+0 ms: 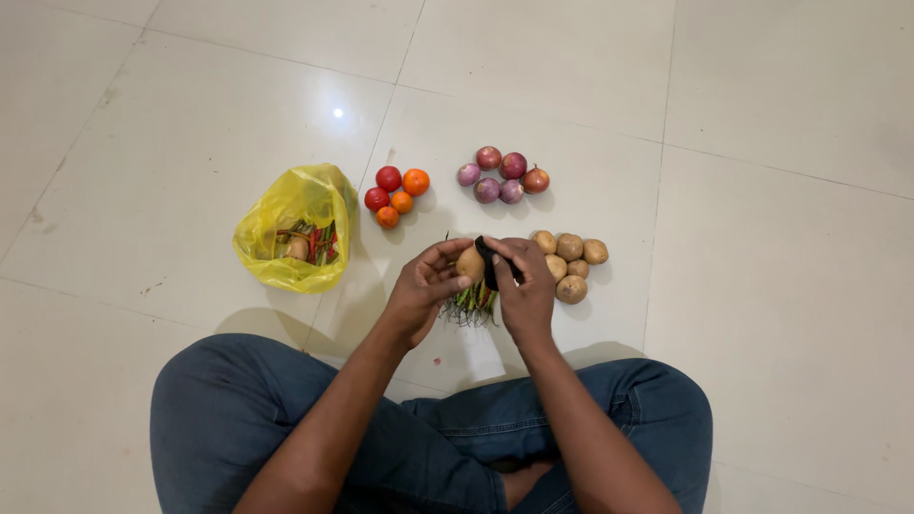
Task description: The person sits on the floor and peels potatoes and tomatoes using a small knife. They handle the vegetables one at a time, removing the skin and placing the peeled items aside.
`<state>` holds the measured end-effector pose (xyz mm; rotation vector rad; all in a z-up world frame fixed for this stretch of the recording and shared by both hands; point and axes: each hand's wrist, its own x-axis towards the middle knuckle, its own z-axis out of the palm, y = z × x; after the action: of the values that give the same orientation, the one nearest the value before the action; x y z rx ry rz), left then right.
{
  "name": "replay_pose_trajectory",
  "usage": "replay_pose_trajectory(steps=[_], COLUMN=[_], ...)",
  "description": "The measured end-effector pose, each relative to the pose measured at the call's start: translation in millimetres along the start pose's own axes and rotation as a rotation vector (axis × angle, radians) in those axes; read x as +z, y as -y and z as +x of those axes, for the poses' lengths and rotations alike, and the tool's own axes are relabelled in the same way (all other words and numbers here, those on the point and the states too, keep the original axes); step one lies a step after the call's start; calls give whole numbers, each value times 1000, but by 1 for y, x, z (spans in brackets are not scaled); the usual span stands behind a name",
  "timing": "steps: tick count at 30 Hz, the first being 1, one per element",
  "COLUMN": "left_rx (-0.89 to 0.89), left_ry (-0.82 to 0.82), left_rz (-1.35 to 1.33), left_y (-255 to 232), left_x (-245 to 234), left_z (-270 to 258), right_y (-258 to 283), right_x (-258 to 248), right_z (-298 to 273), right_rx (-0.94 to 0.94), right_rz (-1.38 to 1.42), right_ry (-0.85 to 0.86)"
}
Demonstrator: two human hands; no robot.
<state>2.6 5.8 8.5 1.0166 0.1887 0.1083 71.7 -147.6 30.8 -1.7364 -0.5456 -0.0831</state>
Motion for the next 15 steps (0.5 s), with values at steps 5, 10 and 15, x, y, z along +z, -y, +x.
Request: replay_pose_trajectory(steps=[5,10,15], left_rx=[20,-10,-41], left_ry=[-125,-51,-62], left_rz=[-58,-15,95], left_y=[1,4,10], left_x=[-7,-4,-3], left_z=[2,0,0], right_y=[13,6,0], right_x=[13,10,4], right_z=[-22,-18,-12], right_rx=[-161,-170,-89], right_rz=[-111,-137,-126], right_ry=[-29,-73,-49])
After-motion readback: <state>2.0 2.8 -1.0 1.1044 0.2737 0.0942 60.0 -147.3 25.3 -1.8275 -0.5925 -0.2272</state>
